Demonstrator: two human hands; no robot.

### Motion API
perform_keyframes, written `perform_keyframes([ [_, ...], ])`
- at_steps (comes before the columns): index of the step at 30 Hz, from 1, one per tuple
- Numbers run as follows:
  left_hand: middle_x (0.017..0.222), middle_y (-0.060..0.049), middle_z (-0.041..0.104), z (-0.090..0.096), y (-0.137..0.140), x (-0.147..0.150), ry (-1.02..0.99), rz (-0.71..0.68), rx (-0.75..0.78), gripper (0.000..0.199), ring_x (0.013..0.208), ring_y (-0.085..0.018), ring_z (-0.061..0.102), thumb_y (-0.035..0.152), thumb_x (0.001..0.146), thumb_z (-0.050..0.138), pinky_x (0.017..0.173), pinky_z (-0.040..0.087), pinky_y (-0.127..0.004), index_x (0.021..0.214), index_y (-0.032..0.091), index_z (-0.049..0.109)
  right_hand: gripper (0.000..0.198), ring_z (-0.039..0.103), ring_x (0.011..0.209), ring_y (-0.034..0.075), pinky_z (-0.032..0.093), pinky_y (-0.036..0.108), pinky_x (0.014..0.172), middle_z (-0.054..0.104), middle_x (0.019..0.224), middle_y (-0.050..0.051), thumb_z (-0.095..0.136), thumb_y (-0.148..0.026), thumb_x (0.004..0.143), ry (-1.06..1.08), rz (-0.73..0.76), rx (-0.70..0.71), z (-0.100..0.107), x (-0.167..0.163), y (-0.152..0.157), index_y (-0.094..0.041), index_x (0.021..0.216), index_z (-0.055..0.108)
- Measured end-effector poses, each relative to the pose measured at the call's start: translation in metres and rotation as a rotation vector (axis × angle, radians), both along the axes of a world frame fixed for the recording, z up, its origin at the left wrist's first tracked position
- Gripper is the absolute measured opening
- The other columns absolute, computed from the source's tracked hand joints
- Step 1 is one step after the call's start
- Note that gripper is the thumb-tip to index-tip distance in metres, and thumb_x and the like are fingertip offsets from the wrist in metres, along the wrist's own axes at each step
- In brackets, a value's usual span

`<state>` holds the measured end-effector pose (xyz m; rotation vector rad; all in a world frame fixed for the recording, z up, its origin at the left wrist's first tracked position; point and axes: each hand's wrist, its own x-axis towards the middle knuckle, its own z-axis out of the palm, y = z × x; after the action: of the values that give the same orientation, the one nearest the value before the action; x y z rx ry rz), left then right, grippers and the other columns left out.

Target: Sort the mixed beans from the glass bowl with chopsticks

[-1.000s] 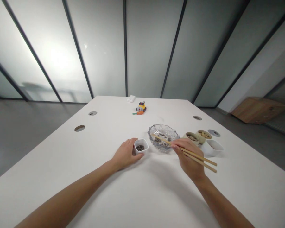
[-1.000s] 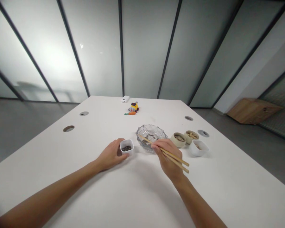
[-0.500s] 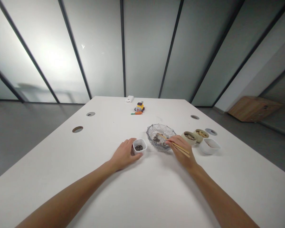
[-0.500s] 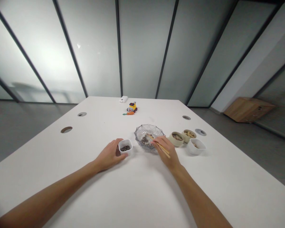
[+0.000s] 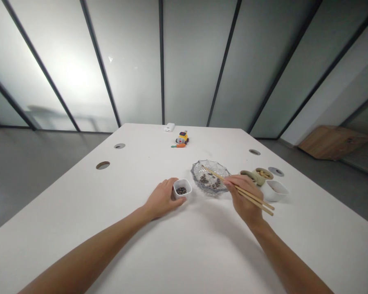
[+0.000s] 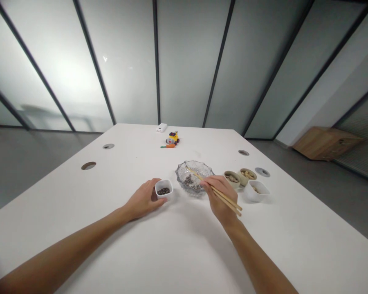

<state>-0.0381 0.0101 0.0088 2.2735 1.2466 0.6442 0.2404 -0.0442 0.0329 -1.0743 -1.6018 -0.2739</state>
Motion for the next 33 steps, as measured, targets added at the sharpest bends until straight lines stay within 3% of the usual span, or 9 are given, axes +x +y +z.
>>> perform_keyframes([
  [7,0.115,-0.008,0.070,-0.001,-0.001,0.000,-0.012,0.014,0.026,0.047,0.102,-0.029,0.066,0.043,0.084,0.073,0.091,0.051,-0.042,0.124,0.023,0.060,0.012,0.071,0.080,0.018,0.057,0.033,0.075,0.075,0.085,0.002,0.064,-0.029,0.099,-0.029,0.159,-0.092,0.014,-0.024,-0.024,-0.026,0.090,0.071],
  [12,0.113,-0.008,0.070,0.003,-0.002,0.000,0.004,0.013,0.014,0.046,0.102,-0.030,0.065,0.044,0.084,0.073,0.090,0.050,-0.042,0.123,0.023,0.060,0.019,0.070,0.079,0.019,0.055,0.034,0.073,0.074,0.082,0.003,0.061,-0.034,0.101,-0.063,-0.031,-0.007,0.006,0.006,-0.008,-0.025,0.087,0.071],
  [14,0.113,-0.008,0.070,0.003,-0.002,0.000,0.008,0.007,0.013,0.045,0.101,-0.030,0.065,0.044,0.085,0.073,0.089,0.050,-0.042,0.122,0.023,0.060,0.023,0.068,0.076,0.019,0.053,0.034,0.071,0.074,0.080,0.003,0.060,-0.038,0.101,-0.097,-0.068,-0.033,-0.001,0.021,0.001,-0.024,0.086,0.071],
  [20,0.113,-0.008,0.071,0.000,0.000,0.000,0.014,0.004,-0.003,0.045,0.100,-0.029,0.066,0.043,0.086,0.072,0.085,0.050,-0.041,0.123,0.023,0.058,0.034,0.063,0.071,0.018,0.049,0.033,0.068,0.071,0.077,0.003,0.058,-0.048,0.101,-0.111,-0.023,-0.139,-0.020,0.039,0.019,-0.022,0.081,0.069],
  [33,0.112,-0.007,0.071,-0.002,0.001,0.000,0.006,0.001,0.008,0.045,0.097,-0.028,0.066,0.042,0.086,0.072,0.084,0.049,-0.040,0.123,0.023,0.057,0.039,0.062,0.075,0.019,0.047,0.033,0.072,0.069,0.080,0.004,0.054,-0.051,0.103,-0.085,-0.062,-0.195,-0.027,0.042,0.024,-0.022,0.083,0.072],
])
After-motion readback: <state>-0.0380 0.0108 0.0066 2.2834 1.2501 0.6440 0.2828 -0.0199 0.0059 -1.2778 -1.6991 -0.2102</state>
